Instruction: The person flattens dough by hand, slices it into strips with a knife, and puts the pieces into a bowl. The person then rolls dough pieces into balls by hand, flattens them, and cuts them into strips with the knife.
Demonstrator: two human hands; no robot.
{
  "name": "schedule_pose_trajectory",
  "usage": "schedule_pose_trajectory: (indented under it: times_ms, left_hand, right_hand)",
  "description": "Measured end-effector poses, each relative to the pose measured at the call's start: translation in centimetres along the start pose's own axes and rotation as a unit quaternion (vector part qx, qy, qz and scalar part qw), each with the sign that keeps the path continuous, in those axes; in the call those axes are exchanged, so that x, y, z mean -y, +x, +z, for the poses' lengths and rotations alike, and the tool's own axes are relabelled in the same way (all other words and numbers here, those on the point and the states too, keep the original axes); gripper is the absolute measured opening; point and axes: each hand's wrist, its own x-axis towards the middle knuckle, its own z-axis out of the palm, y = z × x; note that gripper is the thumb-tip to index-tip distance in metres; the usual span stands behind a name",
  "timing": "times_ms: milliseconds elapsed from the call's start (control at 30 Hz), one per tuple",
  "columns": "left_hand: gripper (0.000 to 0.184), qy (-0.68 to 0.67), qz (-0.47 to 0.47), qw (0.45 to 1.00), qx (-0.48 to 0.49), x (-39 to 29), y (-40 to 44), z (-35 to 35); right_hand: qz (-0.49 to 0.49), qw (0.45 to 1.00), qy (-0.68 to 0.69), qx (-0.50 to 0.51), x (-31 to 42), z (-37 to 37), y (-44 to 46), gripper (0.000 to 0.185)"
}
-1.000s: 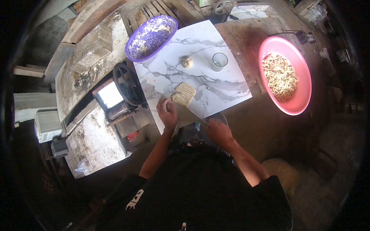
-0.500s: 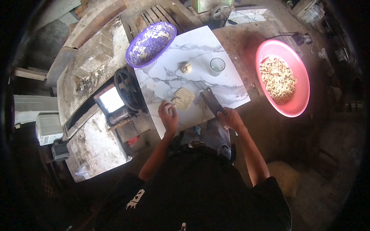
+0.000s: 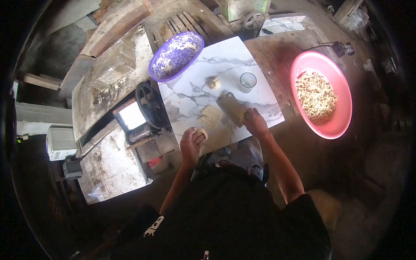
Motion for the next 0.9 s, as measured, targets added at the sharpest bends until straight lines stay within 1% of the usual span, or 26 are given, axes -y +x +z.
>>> schedule_pose_trajectory:
  times_ms: [33, 100, 133, 200, 233, 300, 433, 500, 533, 567, 600, 633, 667, 700, 733, 800, 833, 900]
  left_hand:
    - [0.028, 0.000, 0.002, 1.000, 0.001, -0.4, -0.1, 0.6]
    - [0.028, -0.058, -0.049, 0.996, 0.045, -1.0, -0.3, 1.7]
    - [0.028, -0.058, -0.049, 0.996, 0.048, -1.1, -0.3, 2.1]
    - [0.026, -0.080, -0.070, 0.990, 0.095, -1.1, -0.4, 2.8]
    - [0.026, -0.080, -0.071, 0.989, 0.098, -1.0, -0.5, 3.2]
    - [0.024, -0.006, -0.060, 0.993, 0.101, -0.8, -0.7, 4.1]
    - [0.025, 0.037, -0.061, 0.991, 0.114, -0.4, -0.9, 5.4]
    - [0.028, 0.038, -0.082, 0.989, 0.113, 0.0, -1.0, 5.7]
    - [0.028, 0.038, -0.082, 0.989, 0.114, 0.3, -1.0, 5.8]
    - [0.029, 0.039, -0.111, 0.988, 0.102, 0.5, -0.9, 5.8]
    - [0.030, 0.040, -0.139, 0.985, 0.090, 0.8, -0.9, 5.8]
    - [0.030, 0.040, -0.145, 0.983, 0.106, 0.9, -1.0, 5.8]
    - [0.030, 0.040, -0.145, 0.983, 0.106, 1.2, -1.0, 5.6]
    - [0.030, 0.036, -0.150, 0.980, 0.125, 1.4, -0.9, 5.3]
    - [0.029, 0.033, -0.155, 0.977, 0.144, 1.7, -0.8, 5.1]
    - [0.029, 0.040, -0.159, 0.976, 0.141, 2.1, -1.1, 4.8]
    - [0.031, 0.041, -0.169, 0.975, 0.140, 2.2, -1.3, 4.9]
    - [0.033, 0.041, -0.187, 0.971, 0.143, 2.4, -1.8, 5.4]
  right_hand:
    - [-0.002, 1.000, 0.000, -0.001, 0.0, 0.2, 0.2, 0.049]
    - [-0.021, 0.999, -0.031, -0.010, -0.3, 0.6, 0.4, 0.053]
    - [-0.020, 0.999, -0.031, -0.013, -0.4, 0.8, 0.5, 0.053]
    - [-0.026, 0.998, -0.037, -0.038, -0.5, 1.1, 0.4, 0.047]
    - [-0.025, 0.998, -0.038, -0.040, -0.4, 1.2, 0.4, 0.047]
    - [0.001, 0.996, -0.077, -0.049, 0.4, 1.3, 0.3, 0.051]
    - [0.026, 0.991, -0.105, -0.084, 2.1, 0.7, -0.3, 0.050]
    - [-0.093, 0.989, -0.001, -0.118, 2.5, 0.7, -0.3, 0.045]
    - [-0.142, 0.984, 0.071, -0.083, 4.8, -0.8, -0.9, 0.038]
    - [-0.117, 0.979, 0.164, -0.004, 5.9, -1.0, -1.7, 0.038]
    - [-0.091, 0.960, 0.254, 0.074, 6.7, -1.1, -2.4, 0.037]
    - [-0.092, 0.960, 0.254, 0.073, 7.6, -1.3, -2.9, 0.037]
    - [-0.086, 0.961, 0.247, 0.093, 8.4, -1.5, -3.3, 0.034]
    - [-0.080, 0.961, 0.241, 0.114, 8.8, -1.5, -3.7, 0.031]
    - [-0.082, 0.960, 0.241, 0.116, 8.5, -1.2, -4.0, 0.031]
    - [-0.080, 0.971, 0.215, 0.061, 7.8, -0.8, -4.4, 0.027]
    - [-0.077, 0.972, 0.213, 0.062, 7.5, -1.0, -4.5, 0.027]
    - [-0.003, 0.952, 0.300, 0.063, 6.9, -1.7, -4.9, 0.022]
